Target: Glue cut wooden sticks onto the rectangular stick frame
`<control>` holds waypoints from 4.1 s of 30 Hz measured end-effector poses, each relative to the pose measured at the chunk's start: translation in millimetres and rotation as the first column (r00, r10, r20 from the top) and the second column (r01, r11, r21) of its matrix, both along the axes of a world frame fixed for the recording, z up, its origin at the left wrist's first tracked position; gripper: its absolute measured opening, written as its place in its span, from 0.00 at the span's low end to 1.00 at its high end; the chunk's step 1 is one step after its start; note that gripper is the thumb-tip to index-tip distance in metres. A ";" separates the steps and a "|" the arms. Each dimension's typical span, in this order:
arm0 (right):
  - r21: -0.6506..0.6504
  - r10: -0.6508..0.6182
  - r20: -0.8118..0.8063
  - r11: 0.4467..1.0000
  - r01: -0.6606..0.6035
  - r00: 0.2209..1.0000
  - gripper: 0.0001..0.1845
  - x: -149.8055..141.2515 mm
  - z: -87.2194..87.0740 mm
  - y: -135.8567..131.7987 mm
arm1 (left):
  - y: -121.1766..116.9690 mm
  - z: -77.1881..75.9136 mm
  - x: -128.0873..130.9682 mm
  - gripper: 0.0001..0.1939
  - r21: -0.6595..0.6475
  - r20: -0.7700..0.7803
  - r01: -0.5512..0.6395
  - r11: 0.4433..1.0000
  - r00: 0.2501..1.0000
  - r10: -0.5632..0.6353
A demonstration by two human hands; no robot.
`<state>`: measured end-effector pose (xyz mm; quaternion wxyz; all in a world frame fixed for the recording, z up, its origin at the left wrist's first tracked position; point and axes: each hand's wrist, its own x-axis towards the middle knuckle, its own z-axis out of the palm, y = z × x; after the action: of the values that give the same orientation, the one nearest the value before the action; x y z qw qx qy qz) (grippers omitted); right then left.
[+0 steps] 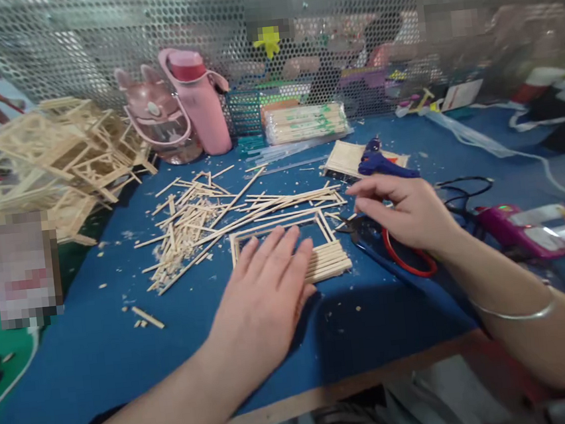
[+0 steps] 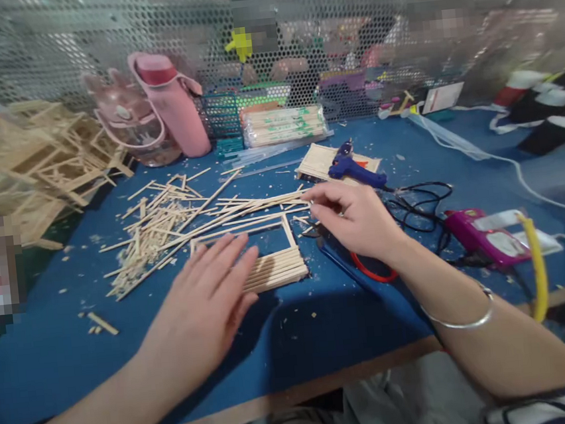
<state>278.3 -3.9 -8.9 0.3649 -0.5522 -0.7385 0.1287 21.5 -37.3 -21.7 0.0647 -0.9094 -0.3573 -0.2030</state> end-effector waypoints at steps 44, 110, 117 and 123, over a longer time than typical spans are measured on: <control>-0.050 0.191 0.641 0.977 -0.208 0.743 0.50 -33.4 -23.3 -43.5 | 2.7 -18.1 28.3 0.18 -0.097 -0.194 -0.046 0.994 0.981 0.026; -0.112 0.412 0.464 0.905 -0.410 0.784 0.31 -36.6 -23.0 -40.9 | -8.2 -33.7 17.1 0.21 0.099 -0.191 -0.075 0.992 0.977 0.093; -0.101 0.458 0.429 0.881 -0.462 0.779 0.36 -33.3 -23.7 -38.0 | -7.2 -35.4 16.9 0.22 0.098 -0.185 -0.081 0.992 0.978 0.098; 0.274 0.120 0.189 0.947 -0.169 0.975 0.16 -5.5 -25.7 -5.0 | -12.6 -30.1 19.4 0.19 0.087 -0.042 -0.072 0.994 0.996 0.076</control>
<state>272.8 -8.8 -34.6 0.3669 -0.4462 -0.8163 -0.0013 40.9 -49.9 -51.9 0.1191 -0.8962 -0.3803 -0.1949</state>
